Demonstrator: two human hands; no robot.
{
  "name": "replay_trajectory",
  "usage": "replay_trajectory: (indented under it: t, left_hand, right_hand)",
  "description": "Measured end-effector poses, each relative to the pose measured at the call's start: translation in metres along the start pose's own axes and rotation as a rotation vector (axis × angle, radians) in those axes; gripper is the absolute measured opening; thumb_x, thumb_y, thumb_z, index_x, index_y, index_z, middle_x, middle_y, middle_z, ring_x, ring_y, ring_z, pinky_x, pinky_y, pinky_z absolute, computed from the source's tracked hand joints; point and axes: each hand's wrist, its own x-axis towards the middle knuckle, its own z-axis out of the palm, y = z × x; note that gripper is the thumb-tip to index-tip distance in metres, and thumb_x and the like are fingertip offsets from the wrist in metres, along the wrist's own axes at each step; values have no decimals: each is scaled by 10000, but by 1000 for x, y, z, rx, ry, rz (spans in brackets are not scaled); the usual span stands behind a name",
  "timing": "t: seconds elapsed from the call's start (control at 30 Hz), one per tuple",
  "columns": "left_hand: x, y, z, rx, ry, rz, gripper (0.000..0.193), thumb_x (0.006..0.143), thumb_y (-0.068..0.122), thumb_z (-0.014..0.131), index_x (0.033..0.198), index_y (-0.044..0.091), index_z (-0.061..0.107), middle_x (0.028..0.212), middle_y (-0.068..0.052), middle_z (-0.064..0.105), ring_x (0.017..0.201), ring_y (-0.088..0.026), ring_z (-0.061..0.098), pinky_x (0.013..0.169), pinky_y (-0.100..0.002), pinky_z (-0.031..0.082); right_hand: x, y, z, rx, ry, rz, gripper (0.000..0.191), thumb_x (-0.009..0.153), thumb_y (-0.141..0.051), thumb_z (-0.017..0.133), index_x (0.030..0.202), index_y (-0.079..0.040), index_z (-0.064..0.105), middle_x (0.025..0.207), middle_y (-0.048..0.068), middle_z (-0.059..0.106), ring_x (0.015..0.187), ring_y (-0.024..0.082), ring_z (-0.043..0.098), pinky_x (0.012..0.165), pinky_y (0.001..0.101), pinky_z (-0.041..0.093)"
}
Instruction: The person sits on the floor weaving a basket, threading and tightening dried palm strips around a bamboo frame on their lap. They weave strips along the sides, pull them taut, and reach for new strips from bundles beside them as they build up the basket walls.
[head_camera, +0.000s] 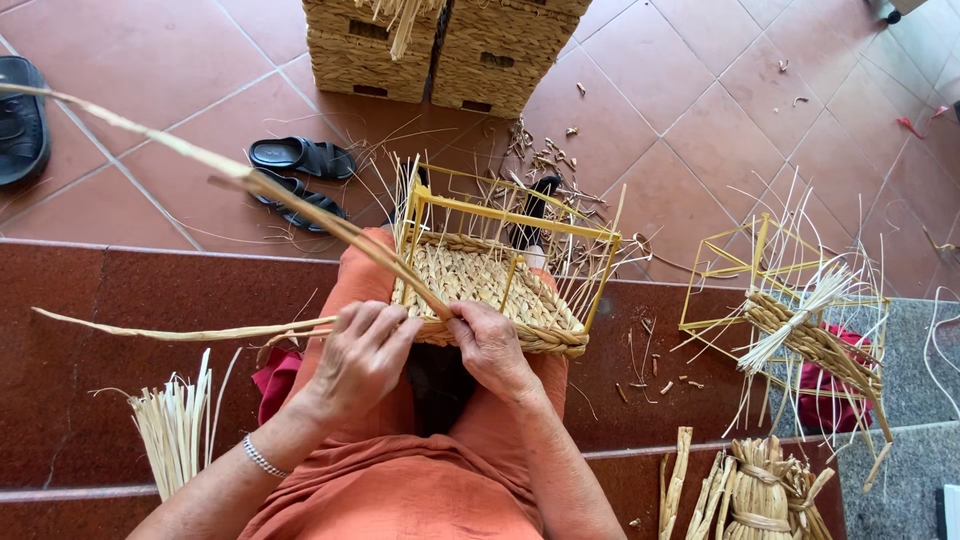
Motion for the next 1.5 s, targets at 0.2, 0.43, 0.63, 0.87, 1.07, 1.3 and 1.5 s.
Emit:
replay_trajectory:
  t: [0.2,0.43,0.63,0.87,1.07,1.3,1.5]
  left_hand:
    - [39,-12,45,102,-825,-485,155,1029,109,585,965,29,702,861,-138,727,697,-241,716,618,-379,589]
    - [34,-7,36,-437,-62,-553,142,856,152,659,898,23,701,706,-122,703,607,-254,677,563,-393,554]
    - [1,-3,34,-1391,-87,-1228,319,1014,195,474,931,-20,693,815,-132,753,726,-195,731,701,-368,603]
    - [-18,10,23,-852,-230,-500,261,948,223,666,1107,26,727,1024,-102,747,958,-215,712,860,-343,583]
    - [-4,-35,11,82,-64,-62,660,721,324,756,1304,72,578,1127,-135,705,1127,-308,609,1056,-527,344]
    - [-23,-44,9,-99,-351,-201,168,878,223,761,993,112,709,895,-71,697,902,-259,654,828,-396,532]
    - [-23,-50,9,-400,-589,-676,145,945,252,710,913,119,755,792,-62,743,688,-215,710,699,-364,560]
  right_hand:
    - [-3,1,-4,67,-67,88,147,961,-43,625,1091,-25,691,953,129,696,853,284,687,747,367,549]
    - [0,7,-2,61,-23,66,115,999,-64,625,1082,-42,700,937,109,687,855,248,673,759,350,541]
    - [5,2,12,77,69,41,84,968,-52,664,1039,-58,708,953,90,694,843,213,692,729,322,555]
    - [8,-8,21,-133,125,2,123,865,-84,740,985,-104,759,916,50,739,877,232,703,789,348,557]
    - [1,-15,10,-154,56,-120,116,841,-149,772,939,-88,769,898,55,738,827,264,644,769,372,528]
    - [2,-7,35,-188,244,24,145,874,-230,804,825,-101,758,657,25,648,706,219,600,663,369,500]
    - [3,9,45,-226,246,113,206,864,-241,817,738,-94,747,591,34,614,627,206,576,585,371,467]
